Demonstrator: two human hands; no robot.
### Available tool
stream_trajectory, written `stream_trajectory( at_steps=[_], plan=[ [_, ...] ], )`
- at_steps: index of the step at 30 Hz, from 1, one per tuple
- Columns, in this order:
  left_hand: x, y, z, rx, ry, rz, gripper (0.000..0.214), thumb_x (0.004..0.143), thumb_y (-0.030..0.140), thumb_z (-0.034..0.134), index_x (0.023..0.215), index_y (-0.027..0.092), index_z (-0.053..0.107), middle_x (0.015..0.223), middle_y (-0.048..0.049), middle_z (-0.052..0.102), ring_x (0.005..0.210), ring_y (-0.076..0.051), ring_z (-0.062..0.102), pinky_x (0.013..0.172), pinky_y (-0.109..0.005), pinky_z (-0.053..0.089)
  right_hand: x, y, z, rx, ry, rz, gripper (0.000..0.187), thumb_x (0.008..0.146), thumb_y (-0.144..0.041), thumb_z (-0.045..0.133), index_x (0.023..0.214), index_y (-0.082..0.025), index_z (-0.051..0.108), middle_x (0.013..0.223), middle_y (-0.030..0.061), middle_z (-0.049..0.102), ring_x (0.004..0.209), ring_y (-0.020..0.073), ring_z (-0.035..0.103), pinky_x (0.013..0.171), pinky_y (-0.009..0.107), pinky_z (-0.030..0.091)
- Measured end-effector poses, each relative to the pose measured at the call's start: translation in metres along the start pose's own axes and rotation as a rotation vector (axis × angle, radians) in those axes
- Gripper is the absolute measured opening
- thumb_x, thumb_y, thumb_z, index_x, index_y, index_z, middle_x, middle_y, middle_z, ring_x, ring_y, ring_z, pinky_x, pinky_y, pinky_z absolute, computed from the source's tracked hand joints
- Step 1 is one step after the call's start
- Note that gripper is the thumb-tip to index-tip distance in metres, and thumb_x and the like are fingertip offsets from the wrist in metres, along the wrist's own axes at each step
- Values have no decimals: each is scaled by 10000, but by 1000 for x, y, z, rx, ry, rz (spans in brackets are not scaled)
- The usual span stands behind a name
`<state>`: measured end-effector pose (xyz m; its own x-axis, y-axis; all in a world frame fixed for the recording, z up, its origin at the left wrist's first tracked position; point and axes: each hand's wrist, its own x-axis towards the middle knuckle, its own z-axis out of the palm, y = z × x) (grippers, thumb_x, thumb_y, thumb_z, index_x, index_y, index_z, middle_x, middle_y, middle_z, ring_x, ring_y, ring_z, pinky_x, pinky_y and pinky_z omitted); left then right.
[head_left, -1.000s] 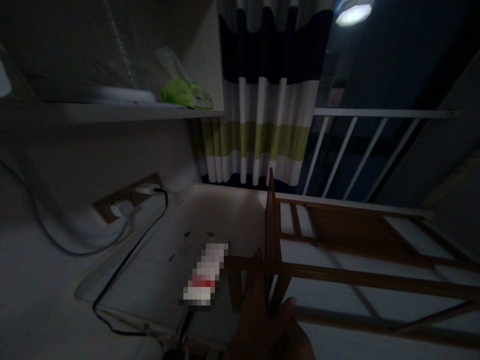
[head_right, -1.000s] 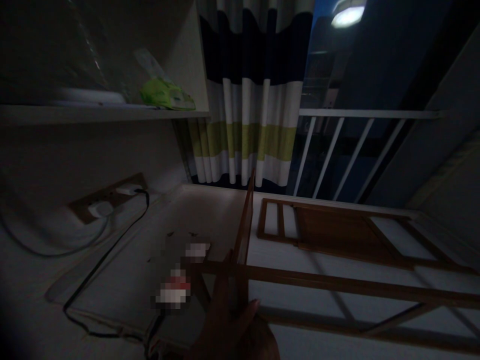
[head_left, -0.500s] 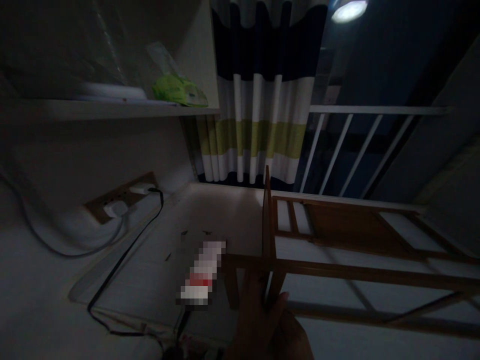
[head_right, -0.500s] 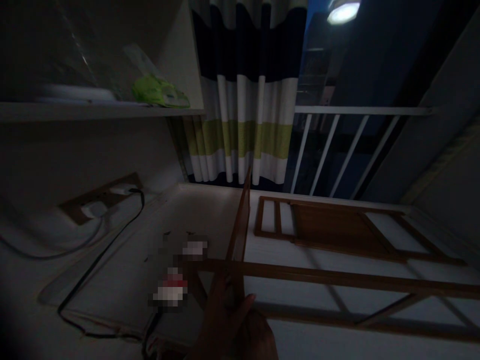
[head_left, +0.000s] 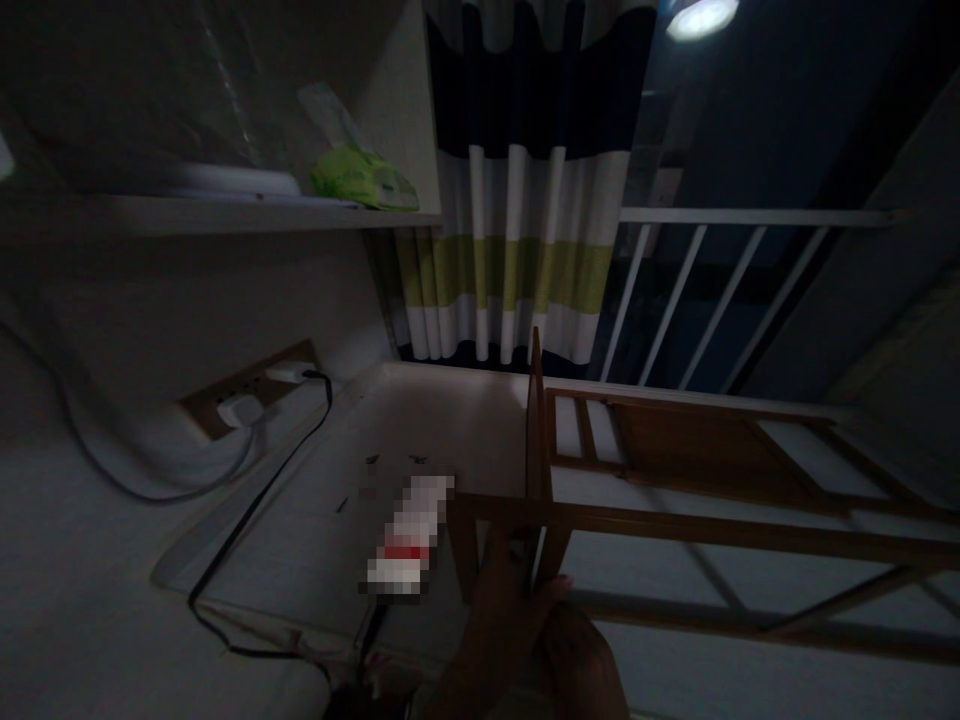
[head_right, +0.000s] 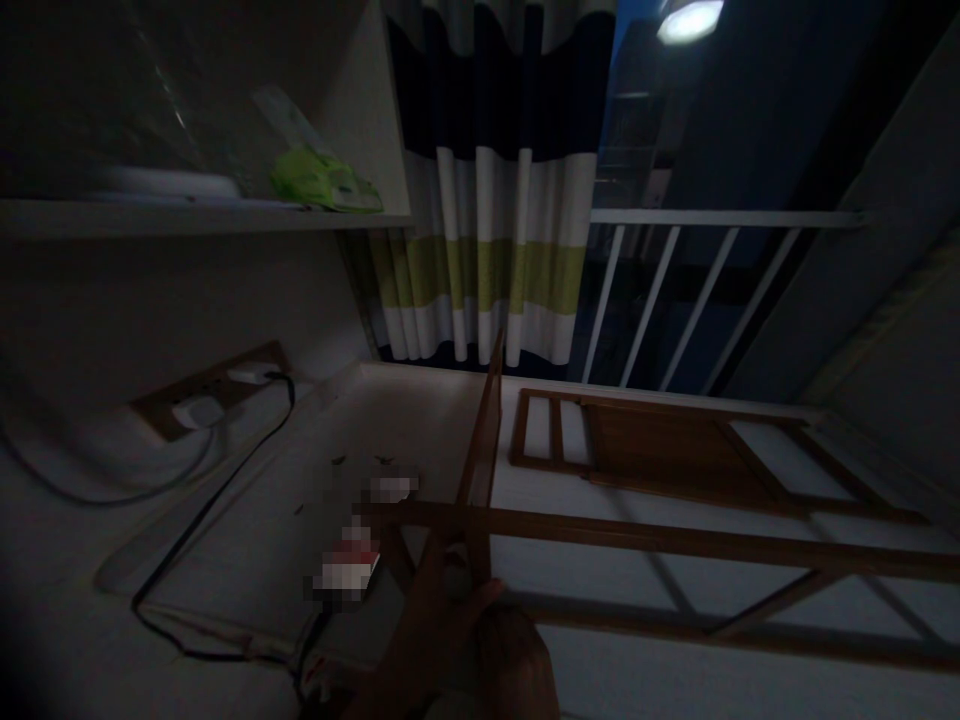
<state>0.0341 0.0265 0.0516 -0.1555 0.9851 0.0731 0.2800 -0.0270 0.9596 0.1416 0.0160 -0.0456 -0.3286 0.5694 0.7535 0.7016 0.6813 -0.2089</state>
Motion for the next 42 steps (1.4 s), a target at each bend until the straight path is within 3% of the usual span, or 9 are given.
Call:
stream_trajectory(
  at_steps=[6,10,14,18,25,31,36,39,42],
  plan=[
    [-1,-16,2,-38,7,108,527,616,215,610,1099,192,400,1065,-63,513,947,-195,533,806,-342,457,-3,0,2,18,-6,21,271,829,-71,285,779,-161,535,646,42,589,564,149,546,529,233,446],
    [-18,-39,-4,34,17,254,495,699,242,544,1165,175,390,1148,-104,493,1050,-211,493,863,-354,446,-7,0,4,14,10,36,274,806,-54,291,725,-175,523,608,36,565,526,149,511,484,227,411],
    [-39,-74,-20,381,10,393,430,792,228,455,1216,223,384,1154,-84,527,1048,-193,514,852,-320,469,-15,1,6,57,-19,63,240,779,-61,295,697,-189,482,623,36,539,570,158,505,528,239,415],
    [-44,-97,-32,814,-107,535,415,771,99,431,1165,222,464,1111,-63,580,1006,-167,555,780,-241,504,-24,2,6,78,-29,62,164,765,-115,296,690,-198,416,609,27,486,555,160,477,497,242,393],
    [-30,-80,-22,1132,-276,403,506,747,5,364,1210,192,446,1179,-80,546,832,-175,633,629,-247,537,-20,6,-13,-38,-212,-57,268,719,16,311,780,-192,468,667,24,534,623,156,516,617,230,431],
    [-23,-86,-23,1139,-302,362,559,737,-33,347,1225,228,428,1174,-80,547,859,-168,623,627,-221,526,-4,7,-18,-126,-165,-167,257,769,-49,319,742,-208,518,610,32,512,539,175,491,492,253,400],
    [-22,-85,-30,1138,-385,308,592,707,-64,325,1223,208,425,1191,-92,531,927,-168,597,691,-229,518,3,6,-18,-140,-283,-188,247,630,22,458,723,-200,514,672,33,536,583,170,516,471,227,411],
    [-22,-82,-31,1120,-359,323,549,732,-53,325,1192,216,458,1148,-80,562,845,-152,624,675,-221,520,2,6,-15,-148,-359,-180,317,559,35,513,772,-199,515,689,28,535,592,172,518,453,219,415],
    [-22,-85,-30,1089,-335,359,510,748,-34,344,1176,210,473,1128,-79,574,793,-155,637,651,-234,532,1,7,-12,-153,-337,-200,314,544,31,497,759,-198,501,701,32,536,591,167,520,438,211,413]
  ],
)
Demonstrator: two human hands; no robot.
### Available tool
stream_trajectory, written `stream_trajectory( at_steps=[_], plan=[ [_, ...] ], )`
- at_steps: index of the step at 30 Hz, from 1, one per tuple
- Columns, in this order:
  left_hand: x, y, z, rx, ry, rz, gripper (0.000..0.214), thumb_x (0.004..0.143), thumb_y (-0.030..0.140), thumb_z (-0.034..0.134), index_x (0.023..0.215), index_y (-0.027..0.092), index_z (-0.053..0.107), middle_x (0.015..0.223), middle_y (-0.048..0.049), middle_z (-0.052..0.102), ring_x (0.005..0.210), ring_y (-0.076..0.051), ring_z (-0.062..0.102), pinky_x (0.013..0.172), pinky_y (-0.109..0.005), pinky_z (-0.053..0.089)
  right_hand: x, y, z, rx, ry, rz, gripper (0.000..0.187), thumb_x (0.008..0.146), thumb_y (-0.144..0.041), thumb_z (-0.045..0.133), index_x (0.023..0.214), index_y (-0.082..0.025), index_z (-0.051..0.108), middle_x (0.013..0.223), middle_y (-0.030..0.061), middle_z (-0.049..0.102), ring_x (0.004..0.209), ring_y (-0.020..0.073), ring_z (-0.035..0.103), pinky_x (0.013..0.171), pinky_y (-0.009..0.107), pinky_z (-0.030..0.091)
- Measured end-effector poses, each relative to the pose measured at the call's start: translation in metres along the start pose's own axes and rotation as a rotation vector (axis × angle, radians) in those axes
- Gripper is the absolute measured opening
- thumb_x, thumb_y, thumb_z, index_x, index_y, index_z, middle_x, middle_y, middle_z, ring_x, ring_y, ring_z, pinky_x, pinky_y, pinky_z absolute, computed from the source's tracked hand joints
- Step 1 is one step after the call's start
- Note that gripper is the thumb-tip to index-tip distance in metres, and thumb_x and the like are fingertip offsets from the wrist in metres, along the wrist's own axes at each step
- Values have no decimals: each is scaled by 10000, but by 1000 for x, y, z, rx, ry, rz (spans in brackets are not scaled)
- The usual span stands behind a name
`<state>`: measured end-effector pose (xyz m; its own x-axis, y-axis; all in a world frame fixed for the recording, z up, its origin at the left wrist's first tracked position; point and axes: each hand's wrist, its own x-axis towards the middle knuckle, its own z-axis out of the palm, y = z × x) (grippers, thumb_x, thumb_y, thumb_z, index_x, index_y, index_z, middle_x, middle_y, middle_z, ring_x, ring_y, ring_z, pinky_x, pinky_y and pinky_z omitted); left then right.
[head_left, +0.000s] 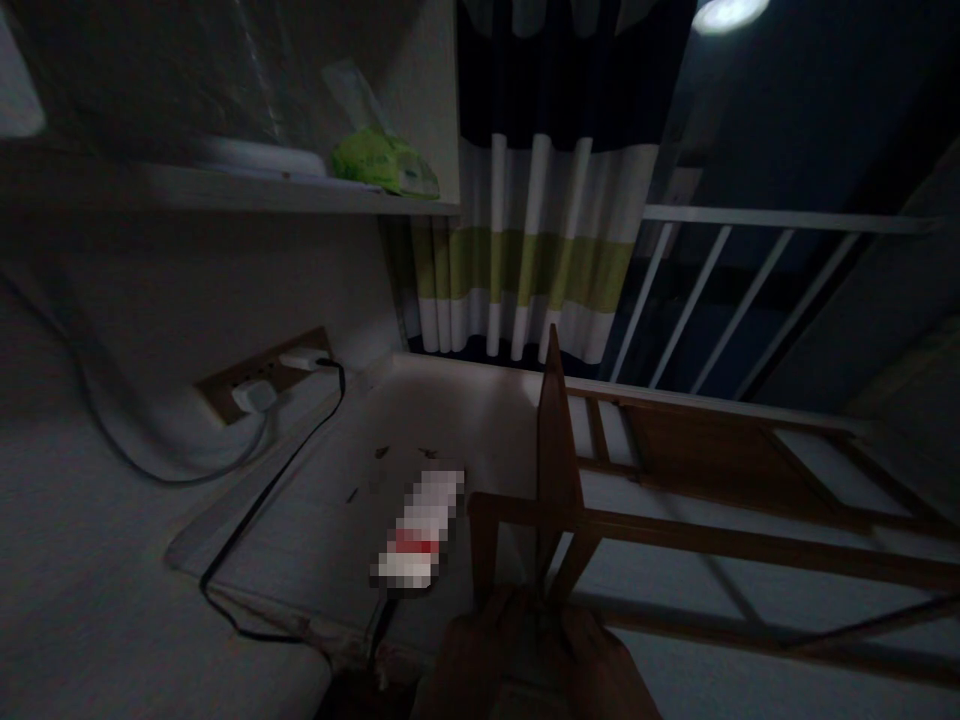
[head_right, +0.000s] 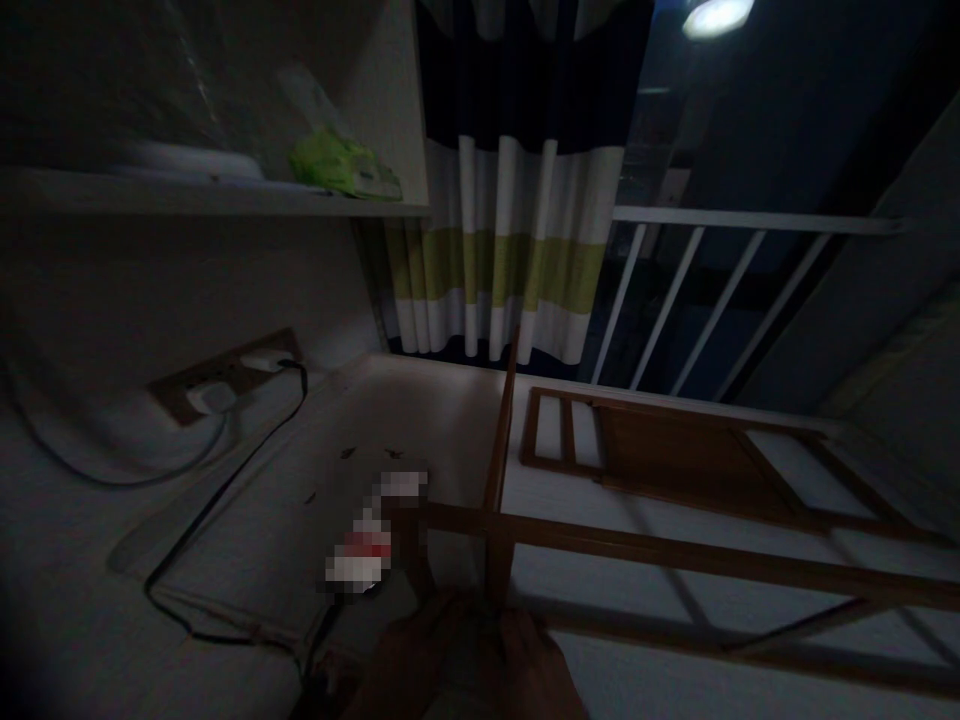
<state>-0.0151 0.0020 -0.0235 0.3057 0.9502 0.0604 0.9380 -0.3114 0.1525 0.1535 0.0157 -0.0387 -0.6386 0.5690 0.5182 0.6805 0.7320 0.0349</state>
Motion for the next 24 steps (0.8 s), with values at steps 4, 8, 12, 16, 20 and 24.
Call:
stream_trajectory(
  at_steps=[4,8,12,16,20,24],
  plan=[
    [1,-3,8,-27,50,49,497,724,-45,369,1149,181,493,1103,-79,590,798,-167,639,646,-247,541,1,2,1,-24,50,-13,364,487,51,436,747,-196,501,683,30,541,576,164,523,408,203,399],
    [1,-4,12,-31,109,76,533,680,-75,360,1124,177,513,1075,-69,609,756,-162,646,647,-248,544,1,4,1,-4,14,-25,440,441,41,438,802,-197,520,700,27,555,579,173,534,417,217,406],
    [0,-5,16,7,187,96,564,643,-94,339,1097,179,533,1053,-72,621,739,-166,647,650,-256,543,0,4,1,-5,-23,-23,441,449,20,473,831,-195,526,705,27,564,583,178,538,449,225,431],
    [0,-5,16,7,227,104,563,637,-99,330,1083,173,539,1041,-73,626,757,-167,644,643,-248,543,1,2,-1,-22,-22,-28,376,473,12,502,786,-195,526,701,29,564,581,175,535,444,218,433],
    [0,-4,13,2,237,108,540,635,-98,334,1061,153,551,1014,-74,639,725,-164,648,617,-243,545,1,0,-2,-3,-52,-8,335,514,-3,510,792,-188,534,702,34,557,597,171,536,459,208,446],
    [2,-4,12,-4,255,119,524,641,-91,338,1047,162,553,1003,-65,643,723,-153,647,627,-228,542,0,0,-1,-3,-5,-14,371,510,-3,484,834,-173,549,720,49,570,600,182,543,473,219,464]
  ],
)
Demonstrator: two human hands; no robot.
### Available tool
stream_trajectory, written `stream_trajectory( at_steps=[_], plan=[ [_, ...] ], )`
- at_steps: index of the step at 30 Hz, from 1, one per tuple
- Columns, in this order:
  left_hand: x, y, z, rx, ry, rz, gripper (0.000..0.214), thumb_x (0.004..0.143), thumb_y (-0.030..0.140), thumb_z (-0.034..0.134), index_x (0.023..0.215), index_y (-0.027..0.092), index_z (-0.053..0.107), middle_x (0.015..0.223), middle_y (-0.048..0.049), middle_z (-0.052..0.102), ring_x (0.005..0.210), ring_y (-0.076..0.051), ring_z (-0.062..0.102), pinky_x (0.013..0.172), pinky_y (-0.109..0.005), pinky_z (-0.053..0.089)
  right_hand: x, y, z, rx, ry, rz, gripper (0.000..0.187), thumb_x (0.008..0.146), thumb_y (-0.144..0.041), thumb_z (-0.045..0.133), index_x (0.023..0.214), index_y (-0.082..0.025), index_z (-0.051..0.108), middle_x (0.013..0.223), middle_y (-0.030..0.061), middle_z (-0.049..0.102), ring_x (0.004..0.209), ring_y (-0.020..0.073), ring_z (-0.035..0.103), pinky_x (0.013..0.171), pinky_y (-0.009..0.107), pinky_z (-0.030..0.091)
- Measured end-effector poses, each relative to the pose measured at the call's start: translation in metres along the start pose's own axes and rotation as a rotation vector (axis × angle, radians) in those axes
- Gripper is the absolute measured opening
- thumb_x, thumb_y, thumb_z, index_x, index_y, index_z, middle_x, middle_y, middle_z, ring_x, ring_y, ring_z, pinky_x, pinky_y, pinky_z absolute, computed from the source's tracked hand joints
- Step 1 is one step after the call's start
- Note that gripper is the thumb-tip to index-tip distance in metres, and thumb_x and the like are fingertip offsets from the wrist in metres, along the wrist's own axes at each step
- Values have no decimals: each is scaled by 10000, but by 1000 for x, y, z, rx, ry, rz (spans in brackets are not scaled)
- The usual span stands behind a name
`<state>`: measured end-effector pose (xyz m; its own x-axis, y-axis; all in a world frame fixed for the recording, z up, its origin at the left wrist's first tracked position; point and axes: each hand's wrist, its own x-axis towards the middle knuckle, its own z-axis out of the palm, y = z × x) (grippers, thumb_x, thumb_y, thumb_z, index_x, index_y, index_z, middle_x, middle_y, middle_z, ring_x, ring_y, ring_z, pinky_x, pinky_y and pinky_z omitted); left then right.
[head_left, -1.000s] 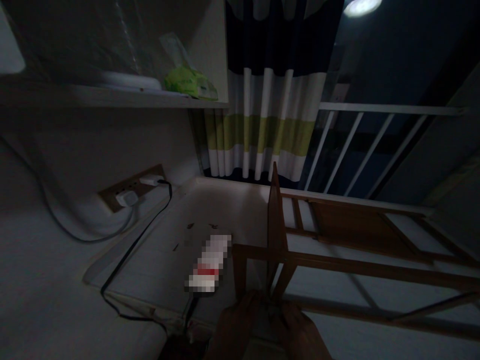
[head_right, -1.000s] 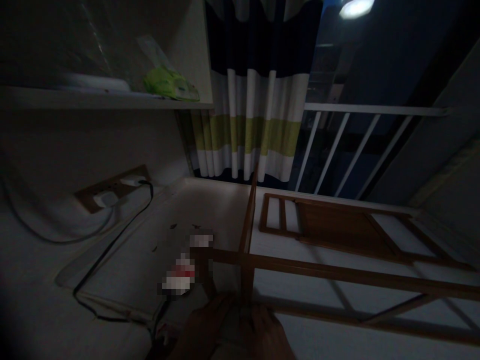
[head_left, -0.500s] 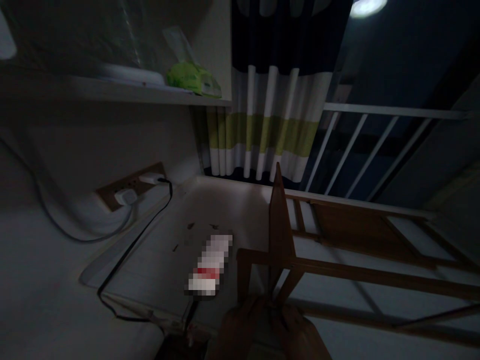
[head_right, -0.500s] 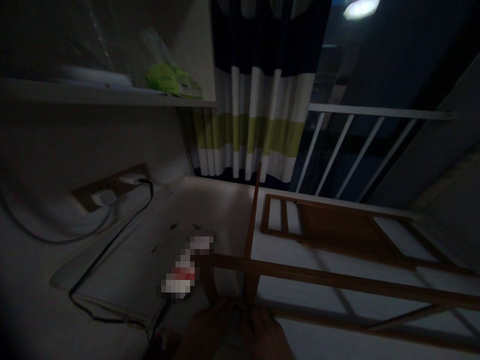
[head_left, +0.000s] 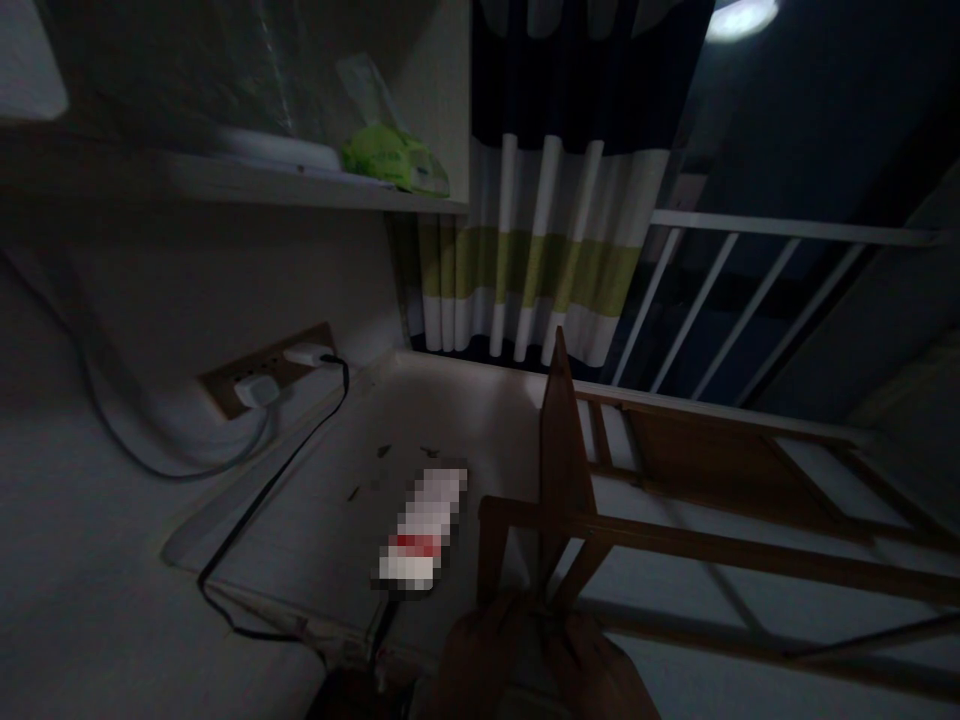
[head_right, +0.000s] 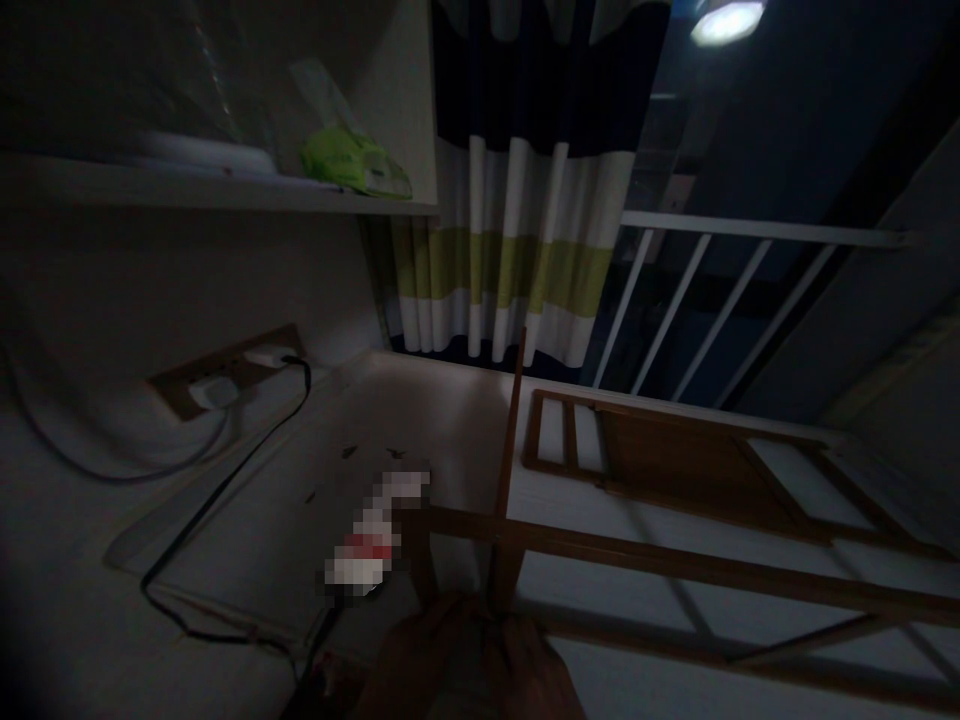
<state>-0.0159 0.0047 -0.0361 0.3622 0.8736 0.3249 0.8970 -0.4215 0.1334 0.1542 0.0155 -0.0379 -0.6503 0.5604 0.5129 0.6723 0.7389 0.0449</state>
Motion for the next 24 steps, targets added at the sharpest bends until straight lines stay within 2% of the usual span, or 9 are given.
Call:
stream_trajectory(
  at_steps=[2,8,10,13,16,19,24],
  plan=[
    [0,-1,2,15,38,16,510,642,-87,330,1026,159,557,983,-68,650,710,-150,649,614,-223,542,-1,1,1,7,-1,-4,386,518,-8,480,860,-170,553,740,52,582,613,186,553,495,223,477],
    [-1,-4,14,21,272,56,505,596,-68,311,966,161,567,898,-57,674,633,-144,650,537,-220,539,-2,4,1,45,-3,10,419,535,-8,477,915,-169,549,742,50,590,620,184,570,499,217,478],
    [-1,-4,12,2,249,50,515,592,-69,312,979,161,561,910,-50,671,658,-138,651,563,-218,540,-1,4,1,52,-39,0,373,548,-7,487,875,-177,549,726,41,581,613,175,567,479,201,462],
    [-1,-4,6,-3,192,53,517,599,-70,317,995,161,557,916,-46,670,660,-130,650,564,-200,535,-1,3,3,52,6,23,333,533,-10,491,812,-185,544,696,33,569,579,174,557,449,205,440],
    [0,-4,5,7,212,59,506,609,-63,321,994,162,560,906,-47,674,652,-128,650,561,-192,531,-1,2,7,50,34,25,326,542,-8,488,808,-188,542,700,29,570,578,164,551,462,200,433],
    [0,-3,7,-12,203,46,516,606,-61,333,1009,172,554,937,-40,668,676,-126,650,585,-195,532,-1,2,8,57,48,19,252,623,-50,496,833,-182,544,706,32,570,594,159,548,496,196,438],
    [1,-2,5,-20,242,43,488,610,-61,322,969,169,559,887,-40,679,622,-123,649,534,-189,528,3,3,2,32,33,-17,250,701,-41,421,864,-181,549,732,37,580,612,159,555,521,199,444]
  ],
)
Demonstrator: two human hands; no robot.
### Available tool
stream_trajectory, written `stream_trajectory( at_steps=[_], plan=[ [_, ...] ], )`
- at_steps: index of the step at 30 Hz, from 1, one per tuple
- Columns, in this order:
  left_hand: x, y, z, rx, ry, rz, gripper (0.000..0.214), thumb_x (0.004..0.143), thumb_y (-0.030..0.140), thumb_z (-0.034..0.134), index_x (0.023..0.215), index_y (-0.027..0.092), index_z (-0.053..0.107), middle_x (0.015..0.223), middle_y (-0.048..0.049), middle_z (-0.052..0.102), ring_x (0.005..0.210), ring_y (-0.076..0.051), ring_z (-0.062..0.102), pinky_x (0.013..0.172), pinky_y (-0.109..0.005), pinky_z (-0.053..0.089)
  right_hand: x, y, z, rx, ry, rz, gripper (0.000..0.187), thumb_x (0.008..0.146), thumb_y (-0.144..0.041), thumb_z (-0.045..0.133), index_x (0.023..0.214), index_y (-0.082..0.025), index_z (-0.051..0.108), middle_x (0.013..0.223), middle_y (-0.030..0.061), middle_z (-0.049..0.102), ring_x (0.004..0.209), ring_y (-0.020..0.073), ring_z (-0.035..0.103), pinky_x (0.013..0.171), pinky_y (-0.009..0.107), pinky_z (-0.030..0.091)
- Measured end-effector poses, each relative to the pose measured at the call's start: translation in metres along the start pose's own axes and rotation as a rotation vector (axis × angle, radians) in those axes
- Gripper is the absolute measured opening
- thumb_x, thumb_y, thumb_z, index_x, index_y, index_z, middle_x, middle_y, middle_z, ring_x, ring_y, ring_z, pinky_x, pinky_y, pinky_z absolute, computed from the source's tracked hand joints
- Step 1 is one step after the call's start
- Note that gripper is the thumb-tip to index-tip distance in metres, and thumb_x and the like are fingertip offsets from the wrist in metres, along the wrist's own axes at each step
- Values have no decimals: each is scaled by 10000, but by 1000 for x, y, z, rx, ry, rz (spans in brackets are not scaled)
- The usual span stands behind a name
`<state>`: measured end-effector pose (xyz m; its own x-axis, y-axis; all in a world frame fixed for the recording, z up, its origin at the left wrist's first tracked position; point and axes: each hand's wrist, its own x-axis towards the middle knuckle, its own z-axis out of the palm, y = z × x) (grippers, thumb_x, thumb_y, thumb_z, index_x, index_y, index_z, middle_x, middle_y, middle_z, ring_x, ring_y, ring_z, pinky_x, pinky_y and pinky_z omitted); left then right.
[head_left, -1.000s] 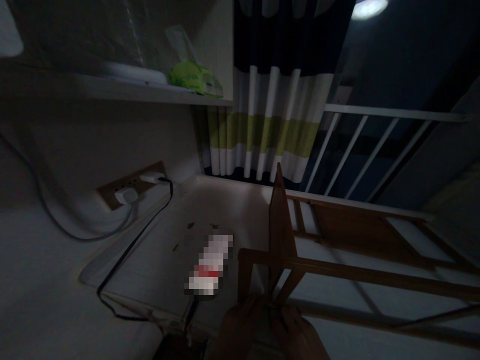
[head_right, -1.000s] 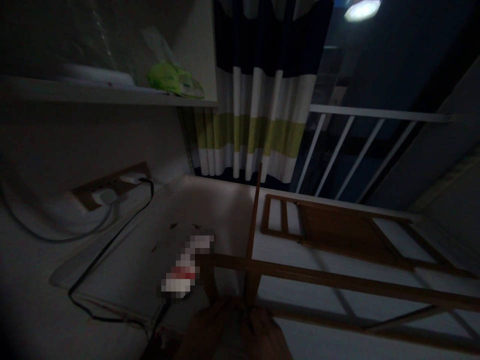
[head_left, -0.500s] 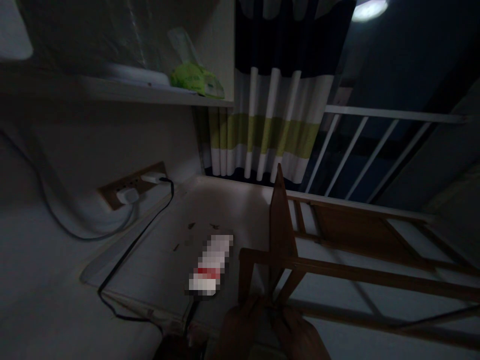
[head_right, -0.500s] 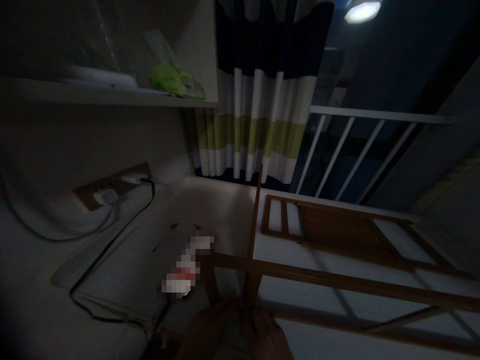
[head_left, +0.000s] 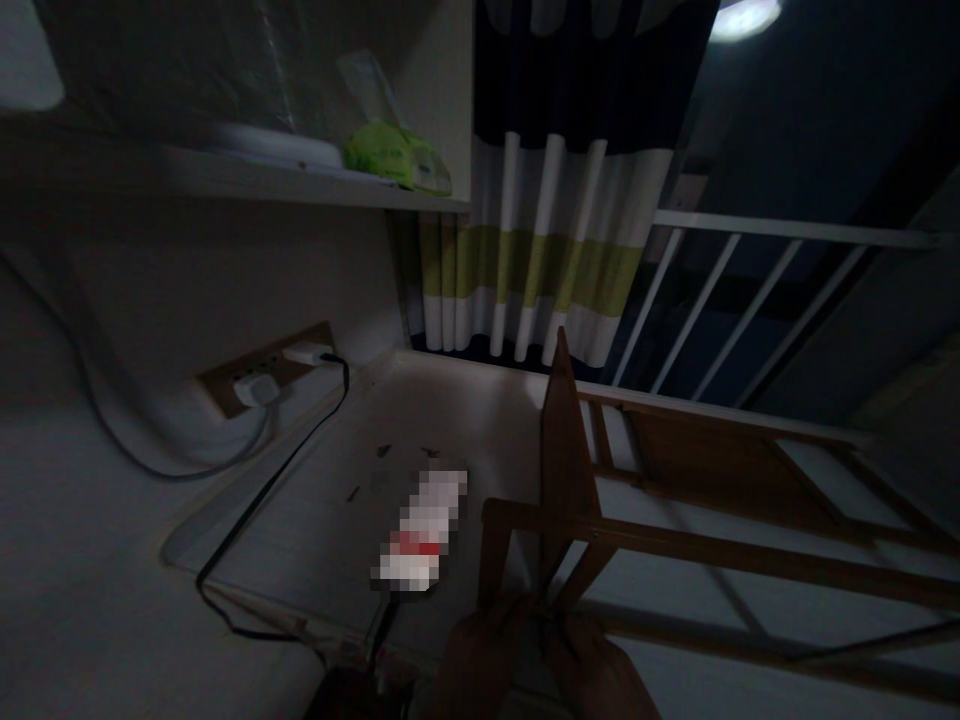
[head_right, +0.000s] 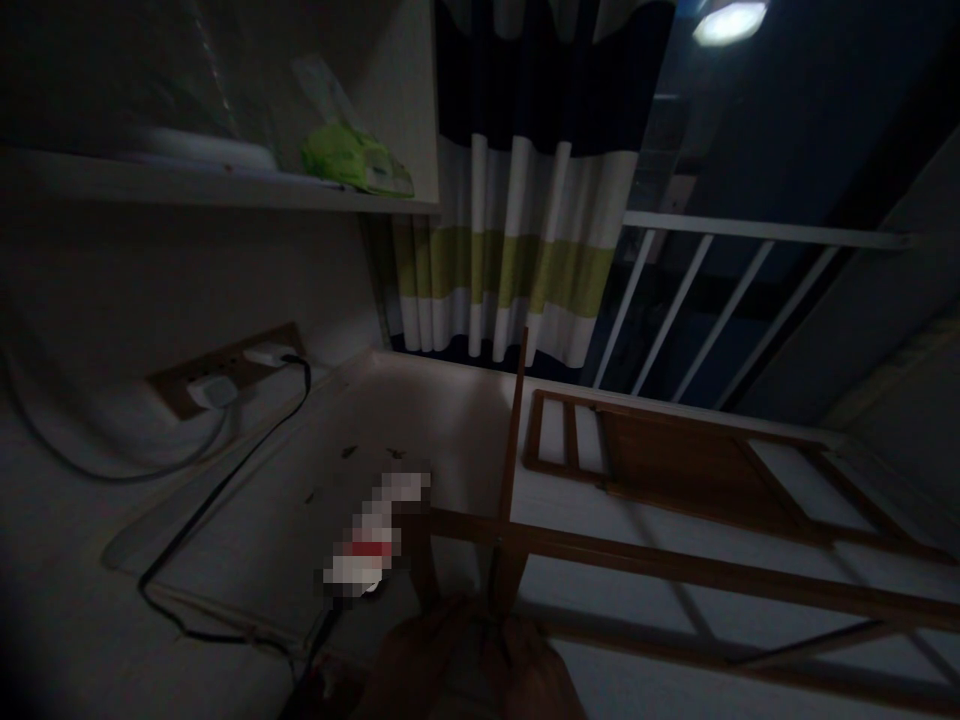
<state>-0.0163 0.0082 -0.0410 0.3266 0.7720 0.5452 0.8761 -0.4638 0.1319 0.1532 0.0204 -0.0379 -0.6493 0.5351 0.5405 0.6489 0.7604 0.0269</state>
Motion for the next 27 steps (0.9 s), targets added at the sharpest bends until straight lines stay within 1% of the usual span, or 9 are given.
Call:
stream_trajectory(
  at_steps=[3,7,10,13,16,19,24,27],
  plan=[
    [1,-1,-2,-25,31,23,482,630,-56,305,982,163,550,897,-45,678,661,-121,652,576,-193,532,2,-1,-2,-15,44,14,245,764,-59,343,817,-183,548,697,43,568,590,160,549,502,205,435],
    [0,-3,-2,-35,37,35,465,650,-43,314,993,164,552,892,-44,678,670,-118,651,588,-182,529,-3,-4,9,-15,96,60,361,854,-122,200,775,-192,546,663,51,544,558,159,529,458,214,407],
    [-2,-3,0,-25,10,8,471,646,-45,324,990,172,561,887,-38,680,643,-116,649,579,-180,528,-13,-6,22,0,113,119,470,884,-172,94,816,-196,558,703,64,545,605,165,533,491,226,416],
    [-2,-3,3,-29,20,16,467,644,-42,325,979,172,570,878,-34,682,637,-119,649,580,-187,531,-21,-6,30,3,104,129,543,890,-209,17,836,-196,557,760,78,561,650,173,542,555,246,440],
    [-2,-3,4,-46,39,29,468,646,-44,320,982,167,569,889,-34,681,662,-122,651,599,-197,535,-22,-5,31,19,112,125,534,896,-233,19,865,-192,551,762,77,571,666,179,555,571,251,451],
    [-1,-3,2,-59,0,2,466,639,-50,337,968,181,573,878,-20,683,650,-116,649,593,-185,533,-20,-5,25,15,110,119,489,901,-214,55,872,-189,542,757,72,581,670,180,566,570,249,460],
    [0,-3,-2,-74,12,27,499,615,-53,336,1000,177,554,915,-33,676,691,-121,651,610,-192,532,-16,-3,12,-54,30,108,423,906,-180,109,862,-197,529,782,66,599,696,164,581,612,230,472],
    [0,-3,-1,-75,-4,15,512,616,-63,321,998,189,552,907,-31,676,701,-117,650,604,-186,529,-16,-1,8,-40,16,85,420,912,-193,104,870,-199,522,781,61,599,687,152,584,590,213,471]
  ],
)
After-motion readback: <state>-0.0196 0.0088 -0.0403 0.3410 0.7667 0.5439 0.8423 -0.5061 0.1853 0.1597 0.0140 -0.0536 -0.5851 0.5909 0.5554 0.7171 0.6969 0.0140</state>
